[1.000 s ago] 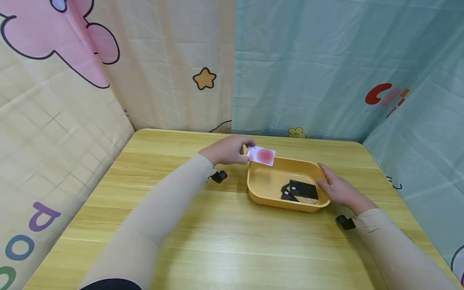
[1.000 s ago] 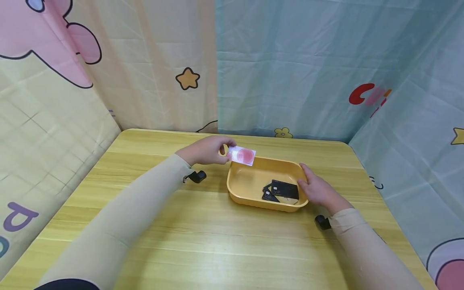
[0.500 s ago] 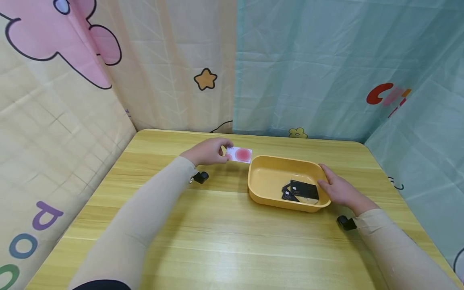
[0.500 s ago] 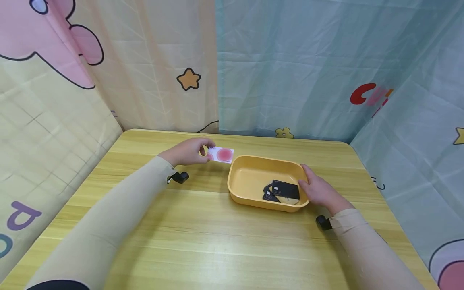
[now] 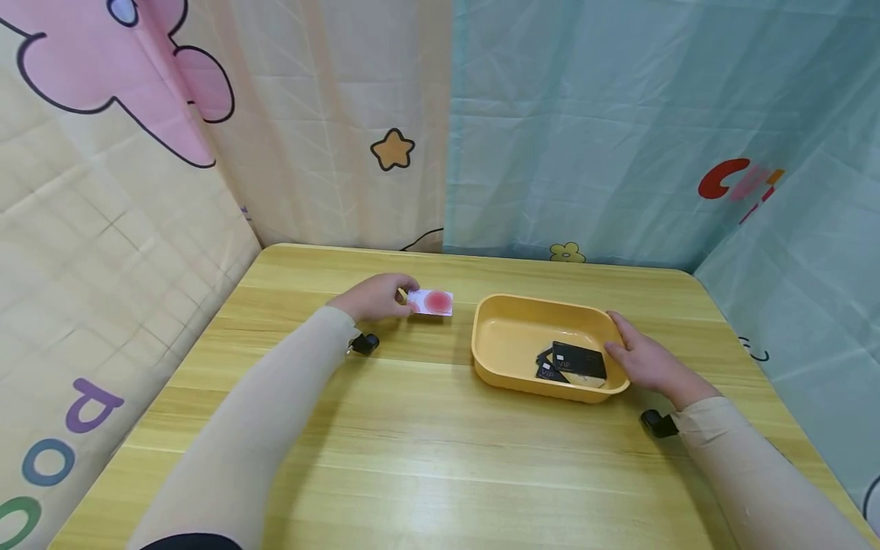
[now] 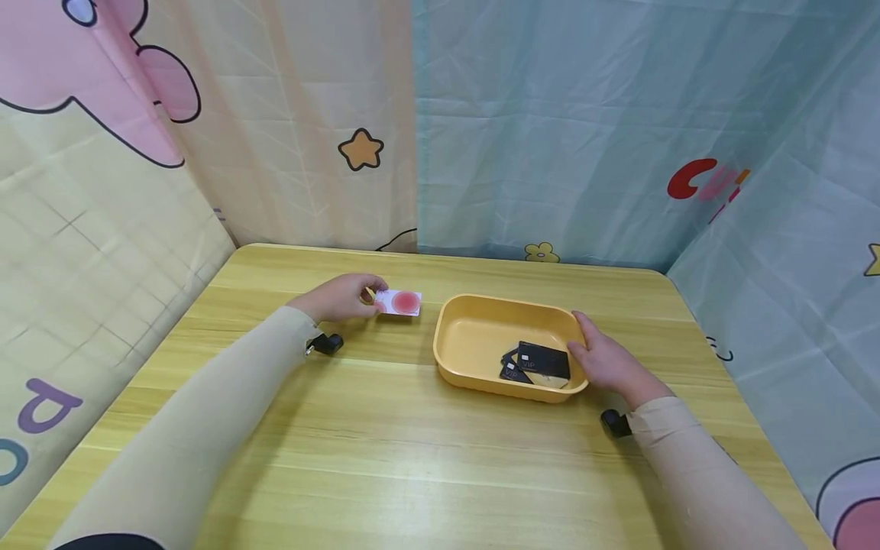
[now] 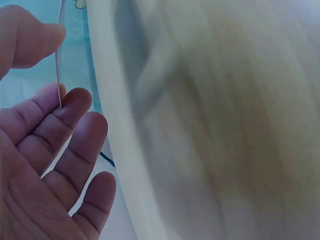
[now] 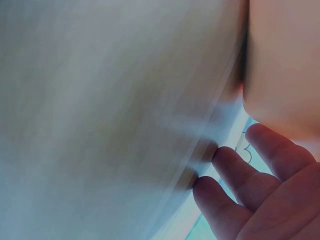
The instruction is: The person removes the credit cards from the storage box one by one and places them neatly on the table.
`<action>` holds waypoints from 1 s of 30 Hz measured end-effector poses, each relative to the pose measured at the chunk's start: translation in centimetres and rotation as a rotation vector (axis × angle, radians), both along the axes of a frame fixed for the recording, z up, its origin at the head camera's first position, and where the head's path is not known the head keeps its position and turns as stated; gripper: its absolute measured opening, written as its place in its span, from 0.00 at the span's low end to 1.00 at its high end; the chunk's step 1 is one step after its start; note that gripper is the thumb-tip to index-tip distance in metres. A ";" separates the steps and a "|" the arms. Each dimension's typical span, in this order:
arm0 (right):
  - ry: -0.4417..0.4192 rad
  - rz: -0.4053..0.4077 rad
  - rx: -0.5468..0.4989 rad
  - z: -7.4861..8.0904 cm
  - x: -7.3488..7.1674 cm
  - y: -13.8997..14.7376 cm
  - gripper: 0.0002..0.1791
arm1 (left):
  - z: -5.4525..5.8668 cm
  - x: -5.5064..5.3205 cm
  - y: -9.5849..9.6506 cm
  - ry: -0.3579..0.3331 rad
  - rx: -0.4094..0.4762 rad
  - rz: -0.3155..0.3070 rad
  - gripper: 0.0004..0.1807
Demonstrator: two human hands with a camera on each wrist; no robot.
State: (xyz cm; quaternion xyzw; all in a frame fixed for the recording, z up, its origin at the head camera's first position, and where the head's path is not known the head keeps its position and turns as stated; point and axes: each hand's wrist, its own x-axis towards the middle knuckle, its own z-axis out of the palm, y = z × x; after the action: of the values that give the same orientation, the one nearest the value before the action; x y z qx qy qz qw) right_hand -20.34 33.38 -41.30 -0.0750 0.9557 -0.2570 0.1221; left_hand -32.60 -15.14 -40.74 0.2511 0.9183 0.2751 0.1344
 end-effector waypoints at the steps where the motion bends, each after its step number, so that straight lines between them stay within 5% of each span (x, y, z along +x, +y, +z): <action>1: 0.000 -0.001 0.001 0.0 0.0 0.0 0.38 | -0.1 0.0 -0.1 -0.005 -0.003 0.004 0.27; 30: 0.001 0.010 -0.020 0.0 0.1 0.0 0.38 | -1.8 0.5 1.3 0.032 -0.131 -0.003 0.26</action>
State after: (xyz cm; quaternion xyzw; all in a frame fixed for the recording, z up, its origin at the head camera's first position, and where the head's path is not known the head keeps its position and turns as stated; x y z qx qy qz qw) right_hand -20.25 33.41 -41.27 -0.0812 0.9528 -0.2660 0.1221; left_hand -32.11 -13.83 -42.57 0.2477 0.9358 0.2103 0.1364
